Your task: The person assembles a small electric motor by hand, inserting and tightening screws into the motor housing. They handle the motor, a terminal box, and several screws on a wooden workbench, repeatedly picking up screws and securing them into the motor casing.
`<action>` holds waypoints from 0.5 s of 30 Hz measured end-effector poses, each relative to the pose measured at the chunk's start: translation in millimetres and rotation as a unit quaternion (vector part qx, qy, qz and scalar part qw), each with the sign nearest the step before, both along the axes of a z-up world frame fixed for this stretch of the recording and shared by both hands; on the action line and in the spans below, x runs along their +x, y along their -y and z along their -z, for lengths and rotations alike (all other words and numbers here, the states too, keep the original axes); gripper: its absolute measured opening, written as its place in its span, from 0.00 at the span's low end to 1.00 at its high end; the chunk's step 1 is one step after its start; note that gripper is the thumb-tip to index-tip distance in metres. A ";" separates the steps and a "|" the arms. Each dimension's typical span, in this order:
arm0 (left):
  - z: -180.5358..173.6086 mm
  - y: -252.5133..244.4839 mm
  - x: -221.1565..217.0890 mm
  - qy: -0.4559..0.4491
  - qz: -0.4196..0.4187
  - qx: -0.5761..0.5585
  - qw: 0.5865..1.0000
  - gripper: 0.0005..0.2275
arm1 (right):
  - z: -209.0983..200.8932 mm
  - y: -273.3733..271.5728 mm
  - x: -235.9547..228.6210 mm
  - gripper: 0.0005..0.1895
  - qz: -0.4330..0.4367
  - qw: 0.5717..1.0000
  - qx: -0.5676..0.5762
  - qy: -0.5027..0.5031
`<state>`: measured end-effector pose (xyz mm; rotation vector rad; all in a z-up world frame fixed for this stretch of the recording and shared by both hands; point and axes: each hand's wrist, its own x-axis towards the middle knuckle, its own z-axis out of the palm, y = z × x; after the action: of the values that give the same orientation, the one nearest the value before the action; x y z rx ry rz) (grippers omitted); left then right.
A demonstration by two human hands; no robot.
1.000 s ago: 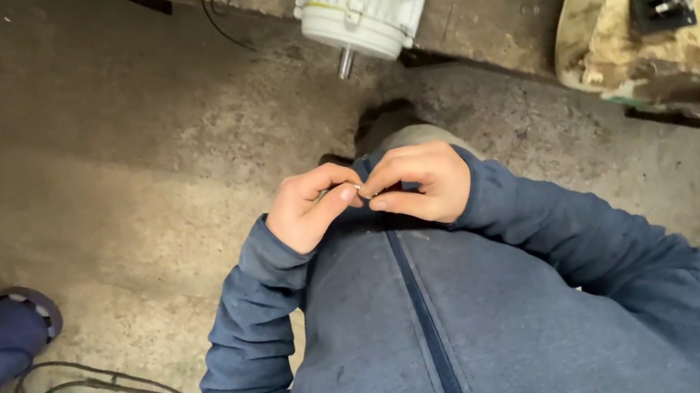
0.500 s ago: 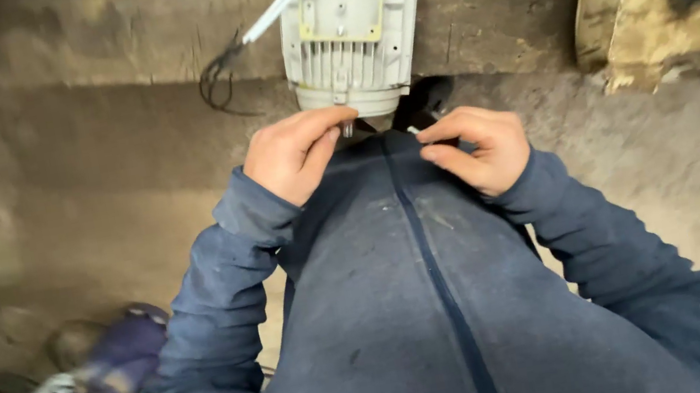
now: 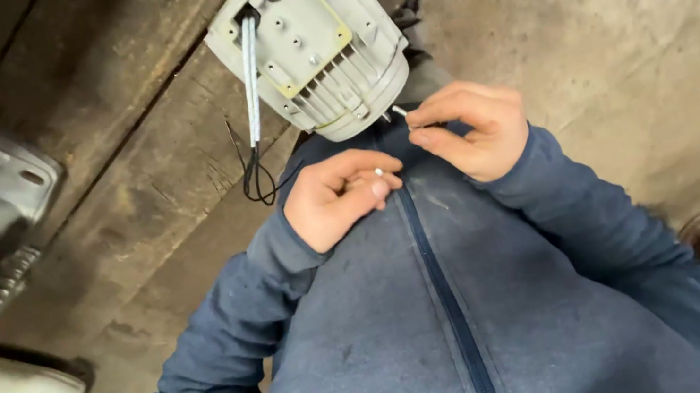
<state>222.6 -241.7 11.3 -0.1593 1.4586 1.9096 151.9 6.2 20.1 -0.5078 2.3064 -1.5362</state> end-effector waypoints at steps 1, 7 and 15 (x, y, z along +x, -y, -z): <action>7.0 2.5 6.4 0.060 -0.020 0.049 0.997 0.11 | -3.2 4.8 6.1 0.09 0.017 1.000 -0.001 -0.004; -3.3 18.6 -7.4 -0.037 -0.002 0.004 0.999 0.11 | -0.8 6.9 11.2 0.09 0.009 1.000 -0.011 -0.010; -21.4 4.0 -17.4 -0.275 -0.092 -0.305 0.907 0.10 | -1.9 -9.2 -24.8 0.09 -0.098 0.994 -0.017 -0.037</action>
<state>205.2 -245.8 32.7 -0.0414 2.4838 1.6396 127.1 15.4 22.0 -0.7881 2.2117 -1.4878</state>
